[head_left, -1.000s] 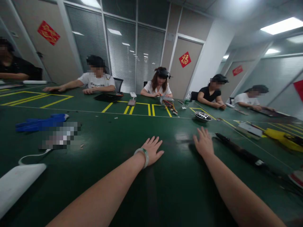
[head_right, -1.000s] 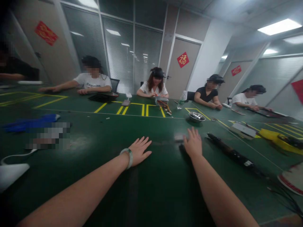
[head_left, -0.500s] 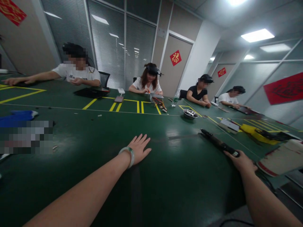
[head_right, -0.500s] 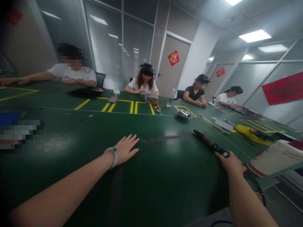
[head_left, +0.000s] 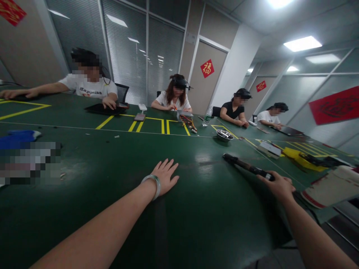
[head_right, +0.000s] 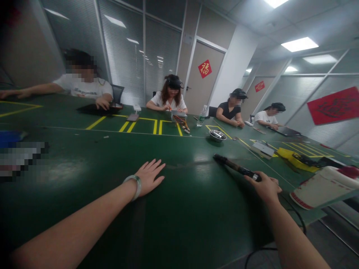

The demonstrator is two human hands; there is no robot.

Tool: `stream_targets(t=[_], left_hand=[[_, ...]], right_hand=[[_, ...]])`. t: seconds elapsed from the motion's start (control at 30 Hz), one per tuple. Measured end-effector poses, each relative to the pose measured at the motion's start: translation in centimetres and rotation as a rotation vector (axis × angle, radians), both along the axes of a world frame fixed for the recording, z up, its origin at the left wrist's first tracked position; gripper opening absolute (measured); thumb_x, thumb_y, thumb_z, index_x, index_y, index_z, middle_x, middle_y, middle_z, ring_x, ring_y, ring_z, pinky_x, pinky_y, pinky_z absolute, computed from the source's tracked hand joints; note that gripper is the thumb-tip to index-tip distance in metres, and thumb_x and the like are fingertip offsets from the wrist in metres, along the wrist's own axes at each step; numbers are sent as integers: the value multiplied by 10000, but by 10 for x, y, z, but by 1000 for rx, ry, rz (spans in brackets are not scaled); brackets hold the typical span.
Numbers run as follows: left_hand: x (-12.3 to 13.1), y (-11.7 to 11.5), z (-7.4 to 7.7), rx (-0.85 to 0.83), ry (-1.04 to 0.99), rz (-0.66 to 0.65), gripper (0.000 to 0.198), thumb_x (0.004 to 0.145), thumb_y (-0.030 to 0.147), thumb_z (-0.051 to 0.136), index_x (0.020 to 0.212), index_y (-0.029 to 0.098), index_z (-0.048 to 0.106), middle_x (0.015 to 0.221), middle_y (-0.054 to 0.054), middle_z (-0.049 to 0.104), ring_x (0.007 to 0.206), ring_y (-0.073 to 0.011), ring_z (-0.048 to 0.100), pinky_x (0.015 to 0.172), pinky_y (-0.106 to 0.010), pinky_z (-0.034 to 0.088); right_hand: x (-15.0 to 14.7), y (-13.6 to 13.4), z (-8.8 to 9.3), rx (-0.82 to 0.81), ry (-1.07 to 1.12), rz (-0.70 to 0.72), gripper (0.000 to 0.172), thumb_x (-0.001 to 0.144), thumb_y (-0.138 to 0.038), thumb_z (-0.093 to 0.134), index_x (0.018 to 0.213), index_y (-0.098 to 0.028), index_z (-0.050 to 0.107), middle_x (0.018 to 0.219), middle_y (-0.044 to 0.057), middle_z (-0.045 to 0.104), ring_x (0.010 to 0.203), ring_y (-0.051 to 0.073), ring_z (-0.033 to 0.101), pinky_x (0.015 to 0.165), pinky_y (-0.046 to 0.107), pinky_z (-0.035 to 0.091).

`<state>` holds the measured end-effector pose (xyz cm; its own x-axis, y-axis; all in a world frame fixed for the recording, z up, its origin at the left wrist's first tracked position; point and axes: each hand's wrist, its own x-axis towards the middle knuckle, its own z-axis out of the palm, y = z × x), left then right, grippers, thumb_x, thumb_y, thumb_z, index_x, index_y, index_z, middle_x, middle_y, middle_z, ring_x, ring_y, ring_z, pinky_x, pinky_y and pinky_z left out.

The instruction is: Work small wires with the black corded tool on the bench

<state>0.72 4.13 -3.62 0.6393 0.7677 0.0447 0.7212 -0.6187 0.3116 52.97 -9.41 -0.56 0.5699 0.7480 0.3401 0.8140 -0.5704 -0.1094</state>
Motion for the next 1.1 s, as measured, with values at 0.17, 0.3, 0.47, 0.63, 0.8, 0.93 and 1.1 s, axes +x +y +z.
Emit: stream_targets(t=[0.17,0.3,0.47,0.63,0.8,0.93,1.1], left_hand=[[4,-3,5,163,-38,10,696,904,604,316,1480,224,225,1542,-70,204,1424,-298,108,1140,-534,77],[7,-14,22,383,-153,-69,772,869,559,435,1495,214,143,1551,-51,183,1426,-264,110,1164,-472,29],[7,-21,34,447,-131,-167,834,799,393,550,1493,202,128,1547,-48,199,1414,-250,164,1168,-422,62],[5,-19,31,430,-90,-74,937,721,289,604,1496,208,83,1530,-73,245,1396,-278,214,1154,-470,66],[6,-16,28,364,-139,-7,773,777,273,587,1455,200,223,1453,-80,393,1259,-232,429,1082,-398,284],[7,-17,28,344,-121,-16,487,829,338,573,1290,232,458,1250,-60,572,1101,-240,530,937,-398,403],[10,-19,31,336,-69,-33,300,828,338,588,1110,245,554,1042,-31,621,975,-223,558,859,-376,422]], right_hand=[[-111,37,7,-21,166,168,630,718,-677,535,1170,-244,605,973,122,625,1134,379,426,843,499,341],[-218,68,-7,6,303,346,545,716,-619,611,1128,-261,631,943,95,630,1068,329,473,831,437,342],[-330,94,-19,53,398,617,466,665,-502,722,1070,-288,635,911,45,647,1025,280,487,850,417,328],[-381,107,-25,15,466,833,425,690,-222,651,1111,-232,589,994,40,654,1015,242,514,902,428,335],[-348,89,6,30,380,990,649,746,-340,665,1334,-193,433,1339,110,475,1234,247,408,1017,391,321],[-314,60,36,-169,158,799,390,722,-418,711,1045,-213,634,1095,98,582,1061,283,520,907,410,399],[-316,50,46,-494,66,658,46,735,-247,701,762,-210,694,842,64,638,818,233,606,700,324,421]])
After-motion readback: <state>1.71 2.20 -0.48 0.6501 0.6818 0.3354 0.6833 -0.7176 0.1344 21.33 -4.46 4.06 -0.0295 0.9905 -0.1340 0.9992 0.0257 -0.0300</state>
